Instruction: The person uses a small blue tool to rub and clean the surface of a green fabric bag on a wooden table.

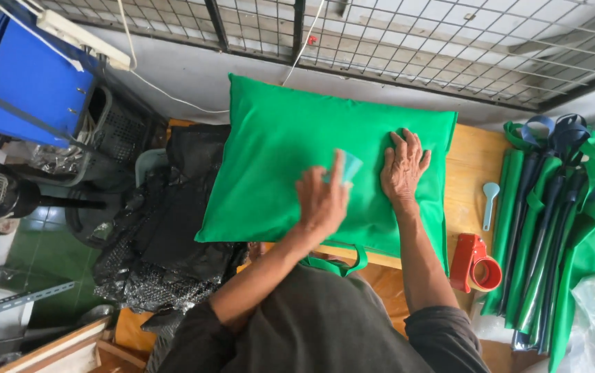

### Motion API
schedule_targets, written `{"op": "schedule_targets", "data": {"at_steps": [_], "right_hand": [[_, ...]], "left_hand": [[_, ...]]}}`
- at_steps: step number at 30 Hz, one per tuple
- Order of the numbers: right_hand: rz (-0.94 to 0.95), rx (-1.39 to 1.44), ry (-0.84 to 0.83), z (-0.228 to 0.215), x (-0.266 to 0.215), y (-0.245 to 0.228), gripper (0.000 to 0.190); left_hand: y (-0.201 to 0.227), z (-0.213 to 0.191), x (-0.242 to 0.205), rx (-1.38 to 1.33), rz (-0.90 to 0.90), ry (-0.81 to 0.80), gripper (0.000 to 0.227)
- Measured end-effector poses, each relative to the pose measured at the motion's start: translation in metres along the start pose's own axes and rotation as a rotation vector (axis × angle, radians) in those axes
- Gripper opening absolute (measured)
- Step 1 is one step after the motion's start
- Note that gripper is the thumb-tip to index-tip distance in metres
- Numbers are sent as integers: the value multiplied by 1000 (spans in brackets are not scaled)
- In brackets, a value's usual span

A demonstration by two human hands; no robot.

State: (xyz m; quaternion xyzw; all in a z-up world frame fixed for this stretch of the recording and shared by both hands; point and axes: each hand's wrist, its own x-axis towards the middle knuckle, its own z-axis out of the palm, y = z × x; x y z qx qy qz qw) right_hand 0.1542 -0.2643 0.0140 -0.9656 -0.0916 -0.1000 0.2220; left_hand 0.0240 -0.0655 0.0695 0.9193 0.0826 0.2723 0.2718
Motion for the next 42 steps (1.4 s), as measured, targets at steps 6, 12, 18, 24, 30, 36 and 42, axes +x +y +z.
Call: {"op": "schedule_targets", "data": {"at_steps": [6, 12, 18, 24, 30, 36, 42], "right_hand": [[-25, 25, -4, 1, 1, 4, 34], [-11, 10, 12, 9, -2, 6, 34], [-40, 19, 29, 12, 2, 9, 33], [-44, 29, 33, 8, 3, 12, 33], [-36, 32, 35, 14, 4, 10, 32], [-31, -1, 84, 12, 3, 7, 32], [-18, 11, 12, 10, 5, 9, 33]], "left_hand": [[-38, 4, -11, 152, 124, -132, 85], [-206, -49, -17, 458, -724, -271, 68], [-70, -41, -15, 166, -479, 25, 80], [-4, 32, -60, -24, 233, -207, 79], [-104, -46, -46, 349, -370, -123, 83], [-123, -49, -46, 369, -711, -12, 73], [12, 19, -55, 152, -36, -102, 82]]}}
